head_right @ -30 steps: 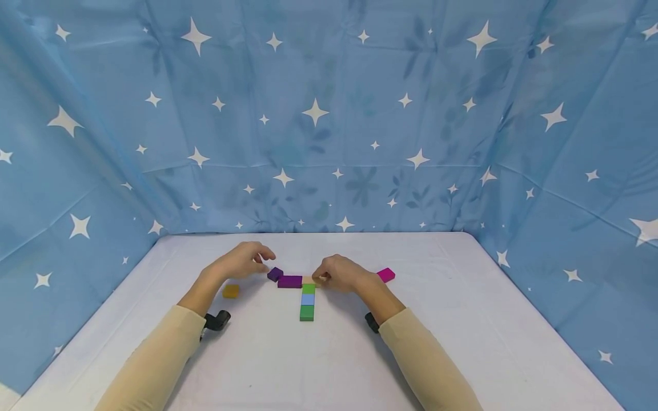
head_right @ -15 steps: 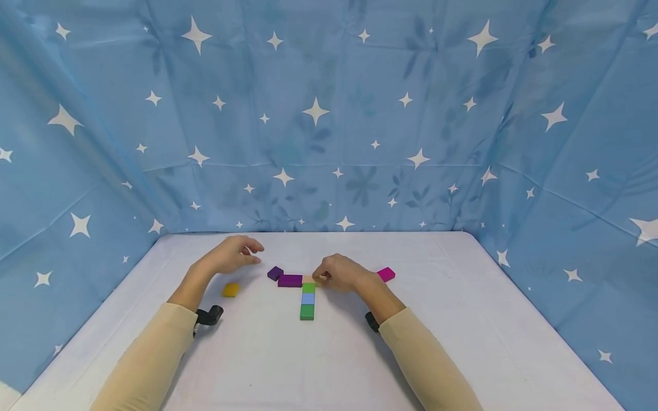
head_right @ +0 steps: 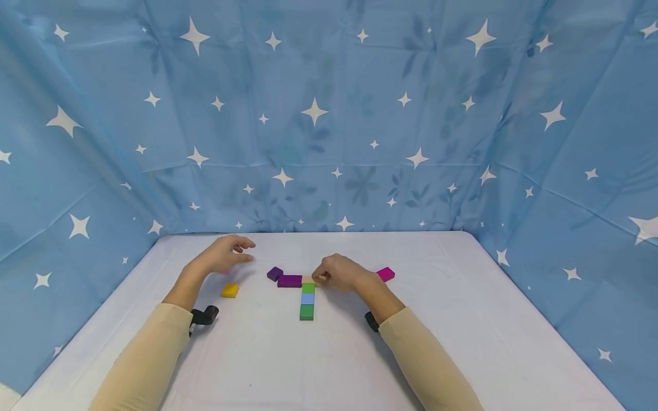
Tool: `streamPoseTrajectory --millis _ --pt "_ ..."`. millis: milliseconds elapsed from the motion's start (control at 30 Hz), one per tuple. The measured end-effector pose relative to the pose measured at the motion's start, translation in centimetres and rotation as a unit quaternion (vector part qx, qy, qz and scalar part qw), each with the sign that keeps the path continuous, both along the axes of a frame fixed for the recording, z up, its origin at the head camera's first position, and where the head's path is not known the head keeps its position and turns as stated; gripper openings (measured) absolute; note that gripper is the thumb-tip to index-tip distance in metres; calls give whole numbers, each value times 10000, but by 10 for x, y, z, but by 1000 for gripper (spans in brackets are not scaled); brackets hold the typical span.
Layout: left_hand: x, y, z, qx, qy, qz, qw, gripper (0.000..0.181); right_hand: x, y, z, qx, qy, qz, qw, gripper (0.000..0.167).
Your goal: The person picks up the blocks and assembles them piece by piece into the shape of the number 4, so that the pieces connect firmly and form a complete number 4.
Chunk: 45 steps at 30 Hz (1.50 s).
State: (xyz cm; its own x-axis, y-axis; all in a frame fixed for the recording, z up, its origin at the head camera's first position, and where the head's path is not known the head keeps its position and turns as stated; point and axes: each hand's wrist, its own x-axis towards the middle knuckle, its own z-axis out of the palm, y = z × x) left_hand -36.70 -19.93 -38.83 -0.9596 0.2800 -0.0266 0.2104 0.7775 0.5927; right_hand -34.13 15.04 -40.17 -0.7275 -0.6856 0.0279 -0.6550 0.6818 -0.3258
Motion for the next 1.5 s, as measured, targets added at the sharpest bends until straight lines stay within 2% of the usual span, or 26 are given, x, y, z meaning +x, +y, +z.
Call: streamPoseTrajectory --millis 300,500,700,1033,1500 --pt "-2 -11 -4 -350 -402 514 9973 49 -1 1 0 -21 14 18 10000 29" --pt "-4 -13 -7 -395 -499 606 9961 46 -1 1 0 -47 19 71 10000 29" --pt "-6 -18 -11 -425 -365 520 9971 42 0 1 -1 -83 27 91 9999 29" --pt "-2 -36 -9 -325 -379 355 9981 42 -1 0 -1 -21 -8 -5 10000 28" --pt "-2 -39 -10 -227 -477 338 9980 45 0 0 -1 -24 -50 -67 10000 29"
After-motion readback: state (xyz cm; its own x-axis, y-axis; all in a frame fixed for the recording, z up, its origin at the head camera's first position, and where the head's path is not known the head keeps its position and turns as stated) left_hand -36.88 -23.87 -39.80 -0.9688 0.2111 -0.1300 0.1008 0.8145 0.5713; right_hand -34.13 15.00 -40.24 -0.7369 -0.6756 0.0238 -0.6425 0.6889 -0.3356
